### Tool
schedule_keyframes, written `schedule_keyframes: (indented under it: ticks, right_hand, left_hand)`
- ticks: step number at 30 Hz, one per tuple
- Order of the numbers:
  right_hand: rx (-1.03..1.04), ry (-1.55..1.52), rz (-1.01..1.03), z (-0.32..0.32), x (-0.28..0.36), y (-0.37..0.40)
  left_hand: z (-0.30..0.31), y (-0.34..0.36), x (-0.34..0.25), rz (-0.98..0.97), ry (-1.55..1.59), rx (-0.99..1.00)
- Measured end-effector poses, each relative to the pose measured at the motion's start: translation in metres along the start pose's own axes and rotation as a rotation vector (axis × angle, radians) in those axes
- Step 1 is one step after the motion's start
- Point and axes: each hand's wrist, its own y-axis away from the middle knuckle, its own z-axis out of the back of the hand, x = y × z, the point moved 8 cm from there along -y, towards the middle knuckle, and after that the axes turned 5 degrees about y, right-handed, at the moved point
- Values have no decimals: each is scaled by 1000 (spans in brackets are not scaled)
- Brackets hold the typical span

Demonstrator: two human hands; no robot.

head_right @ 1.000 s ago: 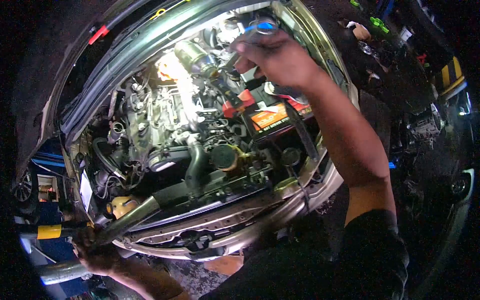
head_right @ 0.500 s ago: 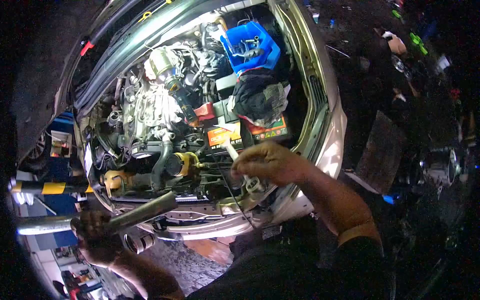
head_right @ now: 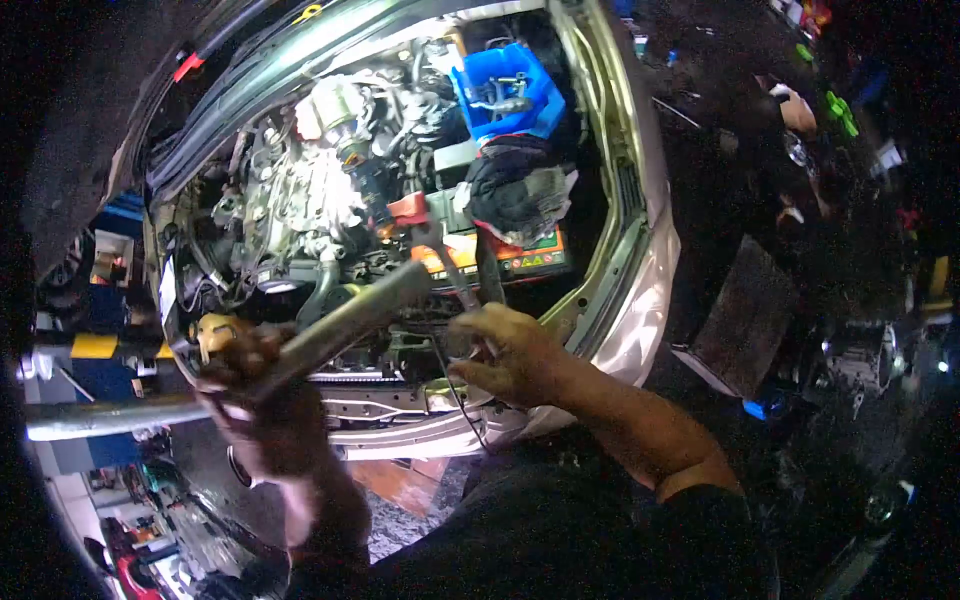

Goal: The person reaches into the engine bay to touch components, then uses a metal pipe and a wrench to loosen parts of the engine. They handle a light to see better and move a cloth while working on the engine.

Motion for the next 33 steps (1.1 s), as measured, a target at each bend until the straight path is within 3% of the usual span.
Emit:
schedule_keyframes:
  ticks: [1, 3, 4, 6, 8, 9, 10, 12, 14, 15, 16, 17, 18, 19, 20, 23, 24, 26, 28, 30, 31, 32, 33]
  right_hand:
    - [-45, 55, -33, 4, 9, -1]
    - [-118, 136, 8, 9, 29, -7]
    - [-177, 360, 74, 10, 25, -7]
    - [-208, 465, -45, 16, 21, -8]
    - [-254, 377, 49, 14, 2, -7]
    - [-240, 214, -140, 10, -17, -9]
    - [-247, 224, -138, 11, -12, -9]
    - [-189, 558, 159, 5, 38, -18]
    - [-191, 647, 138, 10, 35, -26]
    - [-227, 609, 192, 16, 30, -26]
    - [-263, 567, 246, 23, 27, -26]
    - [-305, 578, 173, 32, 18, -28]
    - [-355, 584, 204, 43, 17, -31]
    - [-387, 567, 244, 55, 12, -33]
    - [-420, 548, 283, 68, 5, -33]
    - [-466, 434, 290, 103, -16, -46]
    - [-482, 368, 352, 113, -19, -48]
    - [-479, 404, 350, 127, -32, -53]
    - [-497, 285, 373, 137, -55, -56]
    - [-503, 269, 385, 140, -67, -58]
    - [-508, 265, 408, 142, -70, -58]
    - [-507, 260, 431, 142, -71, -58]
    - [-519, 173, 395, 144, -76, -58]
  left_hand:
    - [-6, 15, 2, -12, -280, 26]
    - [-33, 33, 9, -66, -320, 330]
    - [-51, 34, 8, -119, -239, 517]
    - [-62, 56, 10, -195, -237, 559]
    - [-63, 77, 19, -148, -152, 684]
    - [-62, 84, 21, -156, -152, 681]
    - [-68, 95, 22, -203, -223, 738]
    - [-68, 107, 25, -262, -273, 804]
    - [-57, 104, 46, -63, -347, 815]
    - [-50, 74, 48, 43, -443, 802]
    - [-30, 52, 52, 102, -373, 501]
    - [-5, 39, 60, 166, -298, 200]
    - [22, 25, 82, 146, -572, 154]
    - [45, 5, 102, 334, -843, 17]
    - [63, -14, 120, 362, -963, -59]
    - [103, -49, 190, 534, -1125, -163]
    - [112, -58, 212, 477, -1215, -157]
    - [110, -67, 238, 766, -1328, -124]
    - [109, -72, 249, 835, -1315, -161]
    - [109, -81, 252, 845, -1356, -167]
    - [109, -79, 249, 771, -1227, -271]
    - [108, -85, 239, 576, -1294, -237]
    - [103, -86, 230, 525, -1306, -261]
